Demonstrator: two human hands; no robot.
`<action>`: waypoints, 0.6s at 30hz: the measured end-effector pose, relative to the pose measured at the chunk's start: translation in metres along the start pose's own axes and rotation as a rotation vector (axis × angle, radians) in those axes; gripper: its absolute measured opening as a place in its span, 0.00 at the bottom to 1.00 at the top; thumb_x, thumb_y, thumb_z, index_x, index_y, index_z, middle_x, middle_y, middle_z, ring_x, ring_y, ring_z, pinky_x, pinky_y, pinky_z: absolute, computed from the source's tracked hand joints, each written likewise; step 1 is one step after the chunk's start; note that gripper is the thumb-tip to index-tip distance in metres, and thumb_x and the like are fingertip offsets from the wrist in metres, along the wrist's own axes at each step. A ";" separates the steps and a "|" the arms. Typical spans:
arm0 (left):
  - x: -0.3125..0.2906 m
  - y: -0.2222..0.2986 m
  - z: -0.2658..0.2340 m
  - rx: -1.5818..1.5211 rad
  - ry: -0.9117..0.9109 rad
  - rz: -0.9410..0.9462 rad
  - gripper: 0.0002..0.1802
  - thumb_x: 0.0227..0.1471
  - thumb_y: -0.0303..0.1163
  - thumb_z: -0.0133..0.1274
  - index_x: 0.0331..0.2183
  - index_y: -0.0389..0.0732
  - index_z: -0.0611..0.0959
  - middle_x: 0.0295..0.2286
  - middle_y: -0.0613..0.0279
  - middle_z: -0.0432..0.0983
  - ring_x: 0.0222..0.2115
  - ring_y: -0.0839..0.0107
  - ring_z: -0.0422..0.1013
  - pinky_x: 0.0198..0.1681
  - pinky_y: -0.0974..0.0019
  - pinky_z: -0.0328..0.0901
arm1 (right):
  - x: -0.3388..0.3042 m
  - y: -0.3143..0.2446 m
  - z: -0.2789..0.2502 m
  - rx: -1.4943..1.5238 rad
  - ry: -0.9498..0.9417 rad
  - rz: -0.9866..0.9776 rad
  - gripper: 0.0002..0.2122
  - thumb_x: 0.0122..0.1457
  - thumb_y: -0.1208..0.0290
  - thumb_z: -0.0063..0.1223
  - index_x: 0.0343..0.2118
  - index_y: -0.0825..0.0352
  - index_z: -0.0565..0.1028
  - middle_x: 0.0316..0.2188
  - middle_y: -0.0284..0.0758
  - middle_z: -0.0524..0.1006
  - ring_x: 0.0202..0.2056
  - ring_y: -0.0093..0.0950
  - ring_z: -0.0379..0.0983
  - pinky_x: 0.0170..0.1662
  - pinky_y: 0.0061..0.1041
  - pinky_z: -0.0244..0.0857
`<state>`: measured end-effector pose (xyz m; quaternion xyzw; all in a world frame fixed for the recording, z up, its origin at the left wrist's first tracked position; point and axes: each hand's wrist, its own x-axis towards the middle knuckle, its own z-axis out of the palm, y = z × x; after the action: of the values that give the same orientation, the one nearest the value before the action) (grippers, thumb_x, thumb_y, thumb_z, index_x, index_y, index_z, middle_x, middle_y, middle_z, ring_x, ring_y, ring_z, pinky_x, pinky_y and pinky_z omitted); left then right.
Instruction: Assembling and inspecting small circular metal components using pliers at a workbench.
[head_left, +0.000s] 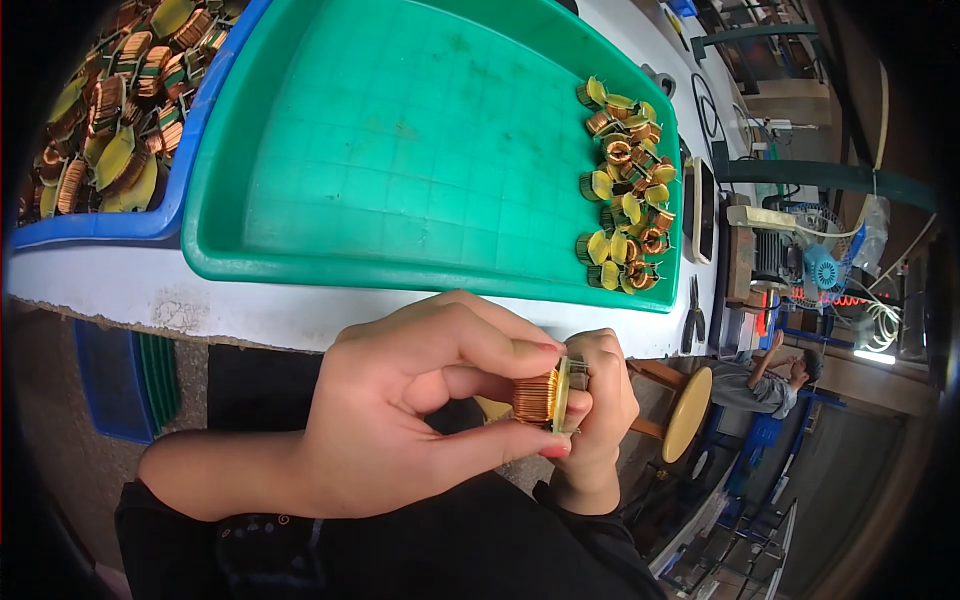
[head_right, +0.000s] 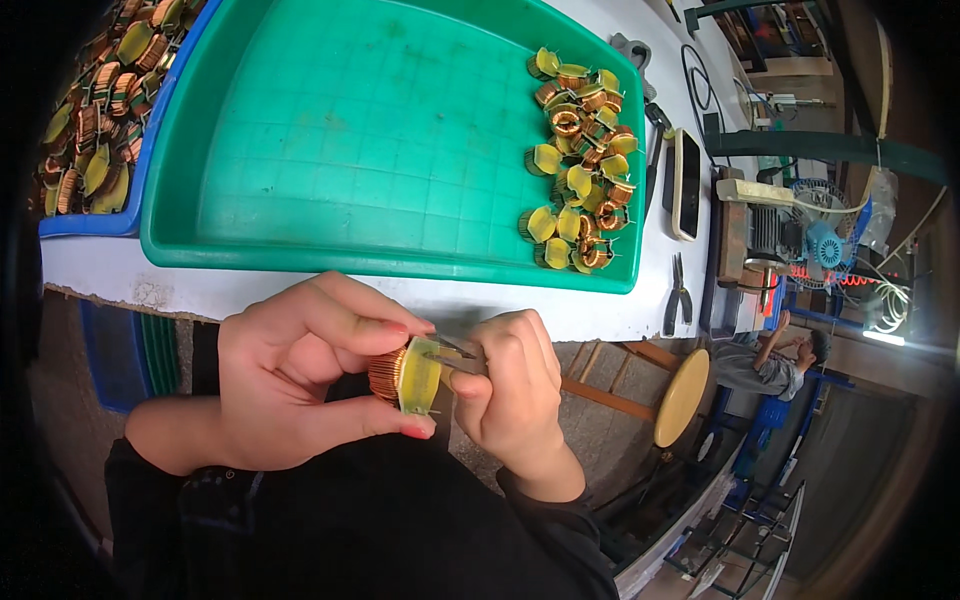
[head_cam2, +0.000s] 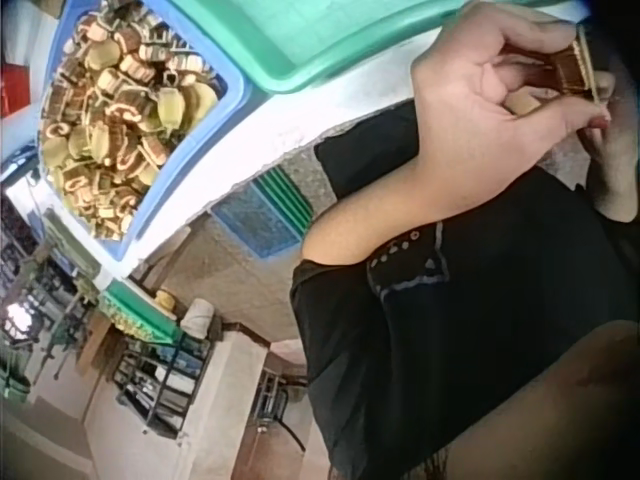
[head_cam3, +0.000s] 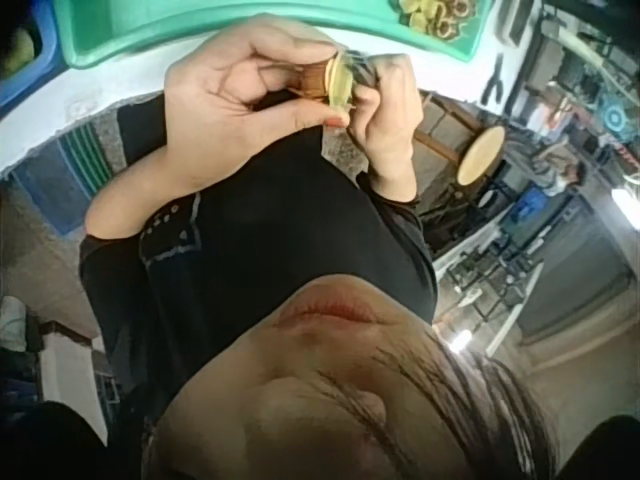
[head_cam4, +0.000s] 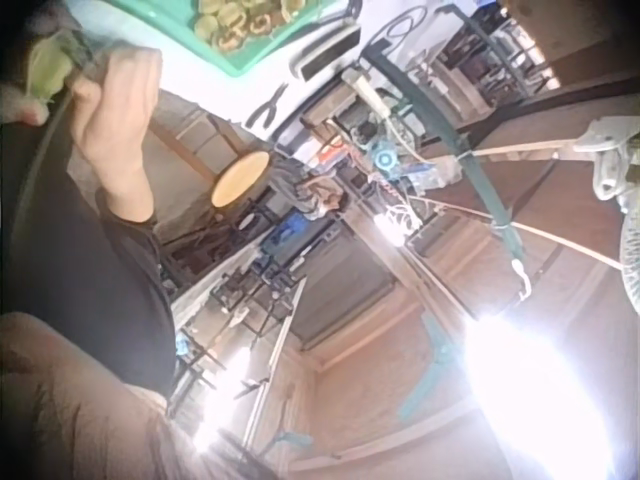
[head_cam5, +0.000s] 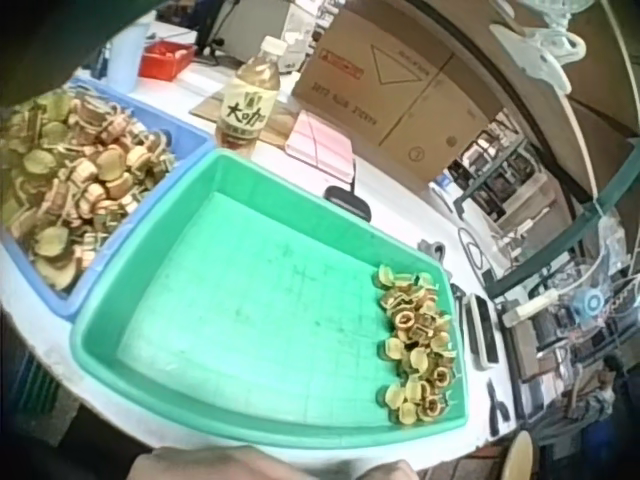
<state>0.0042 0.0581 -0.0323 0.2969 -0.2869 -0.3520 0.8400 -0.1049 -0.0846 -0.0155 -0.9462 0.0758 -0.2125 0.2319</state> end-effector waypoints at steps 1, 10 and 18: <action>0.000 0.000 0.000 -0.003 0.002 -0.001 0.26 0.36 0.07 0.57 0.39 0.34 0.68 0.44 0.45 0.65 0.37 0.63 0.71 0.41 0.65 0.71 | 0.001 0.000 0.000 -0.001 -0.004 0.002 0.16 0.60 0.59 0.44 0.26 0.70 0.68 0.20 0.35 0.65 0.19 0.29 0.57 0.24 0.25 0.58; -0.003 0.005 -0.001 -0.027 0.025 -0.058 0.25 0.36 0.07 0.57 0.39 0.33 0.68 0.43 0.43 0.65 0.37 0.61 0.72 0.41 0.63 0.72 | 0.003 -0.001 -0.001 -0.162 -0.034 -0.083 0.16 0.61 0.59 0.42 0.26 0.70 0.67 0.21 0.36 0.66 0.20 0.29 0.58 0.26 0.25 0.59; -0.001 0.002 -0.001 -0.006 -0.005 -0.020 0.25 0.36 0.08 0.57 0.38 0.33 0.68 0.43 0.43 0.65 0.38 0.61 0.72 0.42 0.63 0.72 | -0.004 0.006 0.004 0.066 0.051 -0.031 0.17 0.60 0.58 0.43 0.26 0.69 0.67 0.21 0.35 0.66 0.20 0.29 0.58 0.24 0.25 0.58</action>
<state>0.0052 0.0605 -0.0321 0.2965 -0.2850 -0.3618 0.8366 -0.1067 -0.0869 -0.0232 -0.9334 0.0601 -0.2424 0.2576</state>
